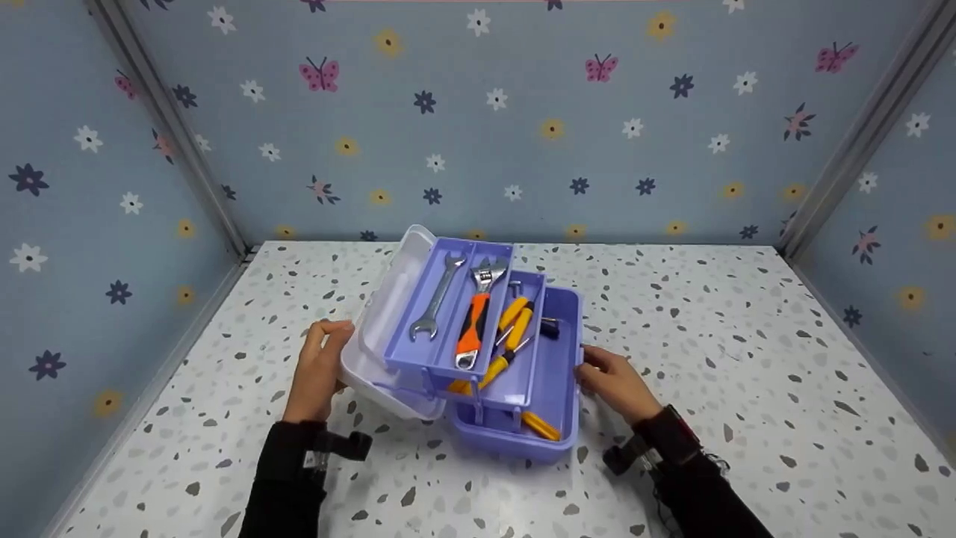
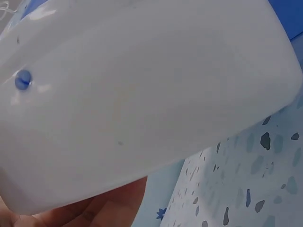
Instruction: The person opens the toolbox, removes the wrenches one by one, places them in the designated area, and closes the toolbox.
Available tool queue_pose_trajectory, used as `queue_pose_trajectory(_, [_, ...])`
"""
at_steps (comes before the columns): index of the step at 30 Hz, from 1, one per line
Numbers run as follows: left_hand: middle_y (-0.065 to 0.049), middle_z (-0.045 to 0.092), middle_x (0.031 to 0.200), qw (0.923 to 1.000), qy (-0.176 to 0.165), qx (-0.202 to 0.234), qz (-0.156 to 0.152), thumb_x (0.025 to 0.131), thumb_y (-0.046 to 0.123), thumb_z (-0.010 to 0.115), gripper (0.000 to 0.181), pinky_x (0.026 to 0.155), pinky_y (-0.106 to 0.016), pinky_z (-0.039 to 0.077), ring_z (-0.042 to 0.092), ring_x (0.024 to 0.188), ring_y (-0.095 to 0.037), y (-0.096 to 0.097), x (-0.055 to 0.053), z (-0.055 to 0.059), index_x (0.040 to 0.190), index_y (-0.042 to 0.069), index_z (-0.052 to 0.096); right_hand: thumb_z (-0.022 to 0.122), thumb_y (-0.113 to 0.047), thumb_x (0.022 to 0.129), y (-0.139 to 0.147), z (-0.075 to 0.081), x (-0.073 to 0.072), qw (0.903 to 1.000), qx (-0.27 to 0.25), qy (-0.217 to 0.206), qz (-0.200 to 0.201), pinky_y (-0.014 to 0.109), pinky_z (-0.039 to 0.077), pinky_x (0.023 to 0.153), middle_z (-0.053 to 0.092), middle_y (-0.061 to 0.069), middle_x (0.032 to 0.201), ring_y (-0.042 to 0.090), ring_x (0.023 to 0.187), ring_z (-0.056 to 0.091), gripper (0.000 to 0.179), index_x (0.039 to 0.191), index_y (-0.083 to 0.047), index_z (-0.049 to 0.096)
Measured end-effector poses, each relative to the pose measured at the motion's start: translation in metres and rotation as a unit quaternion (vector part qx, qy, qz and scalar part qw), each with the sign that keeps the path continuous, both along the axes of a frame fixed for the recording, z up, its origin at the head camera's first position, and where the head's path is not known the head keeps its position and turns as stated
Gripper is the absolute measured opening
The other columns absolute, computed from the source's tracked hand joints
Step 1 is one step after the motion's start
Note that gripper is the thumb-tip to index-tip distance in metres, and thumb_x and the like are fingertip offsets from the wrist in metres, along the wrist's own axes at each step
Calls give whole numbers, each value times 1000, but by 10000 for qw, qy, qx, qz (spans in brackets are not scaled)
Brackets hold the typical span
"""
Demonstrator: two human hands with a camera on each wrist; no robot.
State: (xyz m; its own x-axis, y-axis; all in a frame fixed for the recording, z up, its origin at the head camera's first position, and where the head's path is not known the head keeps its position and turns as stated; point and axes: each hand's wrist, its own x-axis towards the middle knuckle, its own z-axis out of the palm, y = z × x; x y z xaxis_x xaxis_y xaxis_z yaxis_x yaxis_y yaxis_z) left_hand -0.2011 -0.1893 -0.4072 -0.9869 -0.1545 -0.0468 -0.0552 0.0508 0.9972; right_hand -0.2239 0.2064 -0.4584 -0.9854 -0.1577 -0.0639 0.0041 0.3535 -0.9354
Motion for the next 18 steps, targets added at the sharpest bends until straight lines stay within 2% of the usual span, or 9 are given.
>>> queue_pose_trajectory(3, [-11,53,127,9997,-117,226,26,101,37,47,38,69,-28,55,64,83,-10,-3,-1,-5,124,7,46,55,-9,90,-1,-1,1,10000,4,63,-37,22,50,72,65,23,117,10,81,58,50,138,4,51])
queue_pose_trajectory(9, [1,63,94,9971,-335,686,72,101,39,49,32,66,-28,54,63,76,-11,-9,-4,-15,111,9,46,58,-11,91,-3,0,1,9999,21,159,-1,21,50,73,63,25,124,11,85,60,50,138,4,51])
queue_pose_trajectory(18, [2,61,92,9889,-542,1367,-189,102,30,46,17,72,-25,50,60,80,-11,-22,-10,-36,102,13,49,58,-12,92,-3,-3,1,9999,44,124,-15,22,52,81,61,25,128,18,99,63,50,139,4,50])
